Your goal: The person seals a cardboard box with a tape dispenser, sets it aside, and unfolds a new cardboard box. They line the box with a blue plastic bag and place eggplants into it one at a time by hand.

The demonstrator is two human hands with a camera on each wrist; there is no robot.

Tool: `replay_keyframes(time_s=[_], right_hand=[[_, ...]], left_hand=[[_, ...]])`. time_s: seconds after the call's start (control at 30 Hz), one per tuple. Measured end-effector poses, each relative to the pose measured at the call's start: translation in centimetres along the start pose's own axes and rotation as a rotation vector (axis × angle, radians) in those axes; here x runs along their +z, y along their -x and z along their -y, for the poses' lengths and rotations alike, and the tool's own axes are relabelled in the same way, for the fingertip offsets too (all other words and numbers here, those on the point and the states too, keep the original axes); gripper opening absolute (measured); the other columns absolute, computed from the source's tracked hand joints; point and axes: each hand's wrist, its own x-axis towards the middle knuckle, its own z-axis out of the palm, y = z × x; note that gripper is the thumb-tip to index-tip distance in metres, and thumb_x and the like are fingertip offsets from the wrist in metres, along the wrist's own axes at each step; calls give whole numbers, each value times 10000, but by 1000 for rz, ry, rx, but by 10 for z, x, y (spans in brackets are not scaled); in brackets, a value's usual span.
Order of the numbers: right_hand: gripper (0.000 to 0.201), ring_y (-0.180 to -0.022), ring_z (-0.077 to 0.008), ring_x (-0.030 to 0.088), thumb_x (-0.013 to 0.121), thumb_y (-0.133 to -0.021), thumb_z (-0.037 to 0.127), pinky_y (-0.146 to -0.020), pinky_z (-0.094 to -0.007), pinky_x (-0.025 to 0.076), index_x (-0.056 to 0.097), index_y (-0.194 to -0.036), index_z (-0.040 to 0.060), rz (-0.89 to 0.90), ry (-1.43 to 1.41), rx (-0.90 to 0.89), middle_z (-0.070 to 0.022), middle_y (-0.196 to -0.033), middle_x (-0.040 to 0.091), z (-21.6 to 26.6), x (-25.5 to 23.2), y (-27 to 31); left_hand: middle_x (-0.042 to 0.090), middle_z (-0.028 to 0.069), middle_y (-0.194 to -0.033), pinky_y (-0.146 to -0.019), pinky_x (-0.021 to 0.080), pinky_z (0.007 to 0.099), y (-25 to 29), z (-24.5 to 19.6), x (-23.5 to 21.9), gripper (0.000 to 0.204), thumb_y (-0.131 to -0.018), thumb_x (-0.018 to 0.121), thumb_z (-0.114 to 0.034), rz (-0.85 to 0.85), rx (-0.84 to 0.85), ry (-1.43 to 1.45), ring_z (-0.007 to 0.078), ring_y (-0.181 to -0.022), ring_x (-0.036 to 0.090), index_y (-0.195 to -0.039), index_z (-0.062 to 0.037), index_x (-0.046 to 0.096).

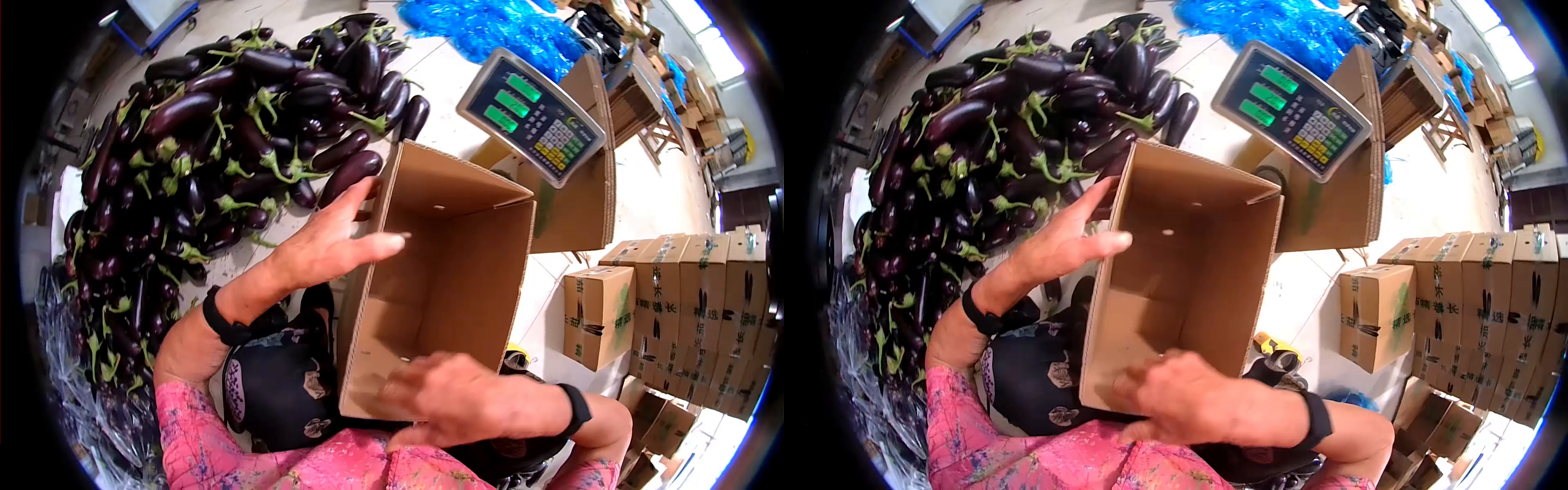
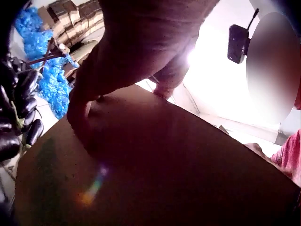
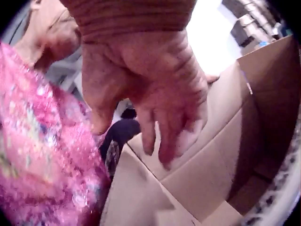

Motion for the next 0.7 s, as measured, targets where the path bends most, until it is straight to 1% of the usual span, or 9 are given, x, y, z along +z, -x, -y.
replay_keyframes(time_s=[0.1,0.17,0.23,0.27,0.33,0.43,0.57,0.67,0.7], right_hand=[[380,-879,-361,585,831,-754,242,-758,-438,514,606,-981,38,-658,275,142,-147,-919,605,-21,-29,6],[551,-964,-322,578,858,-722,245,-804,-406,495,557,-1126,22,-930,386,417,-152,-1079,588,-37,-42,23],[750,-1210,-285,526,790,-825,290,-937,-375,485,412,-1423,42,-964,195,692,-156,-1316,523,-53,-36,29],[685,-1218,-270,525,757,-873,261,-963,-367,474,423,-1415,8,-986,-270,623,-143,-1317,542,-62,-31,28],[572,-1229,-233,523,684,-949,229,-996,-348,459,447,-1403,-24,-910,-717,668,-113,-1339,552,-70,-23,27],[517,-1199,-201,552,627,-986,262,-998,-325,459,481,-1388,-28,-1006,-949,892,-101,-1323,567,-79,-17,32],[518,-1198,-219,564,589,-1001,311,-978,-342,491,479,-1396,-6,-951,-857,729,-113,-1280,592,-109,-3,70],[566,-1242,-236,538,568,-1006,383,-1002,-362,485,460,-1417,9,-936,-1288,654,-115,-1316,573,-182,15,125],[653,-1295,-248,499,544,-999,476,-1066,-381,440,413,-1461,33,-967,-1238,607,-113,-1405,527,-192,29,121]], left_hand=[[603,266,-1245,-971,460,388,3,15,-3,596,-858,536,-169,-177,66,-133,355,-1123,608,-1397,53,413],[562,227,-1360,-1071,399,343,5,20,-15,598,-910,522,-176,-98,-20,-53,271,-1260,544,-1445,57,387],[612,206,-1272,-982,461,348,3,29,-1,536,-918,504,-154,-172,-19,-72,258,-1144,604,-1413,38,430],[632,290,-918,-789,493,499,1,27,12,405,-863,528,-157,-275,22,-17,432,-837,633,-1224,26,527],[630,283,-824,-720,494,514,-9,29,30,281,-844,568,-141,-344,167,-78,437,-803,639,-1071,21,532],[591,112,-716,-721,506,468,-23,58,36,193,-803,566,-134,-120,456,-1084,373,-845,612,-722,16,657],[554,133,-719,-660,468,431,-8,93,11,187,-878,556,-108,-551,358,19,275,-707,571,-963,40,631],[532,193,-730,-644,451,412,-13,170,6,188,-916,574,-163,-440,358,279,285,-683,570,-940,23,550],[543,188,-741,-658,463,416,-14,186,26,188,-929,560,-169,-601,443,250,297,-706,584,-920,17,535]])
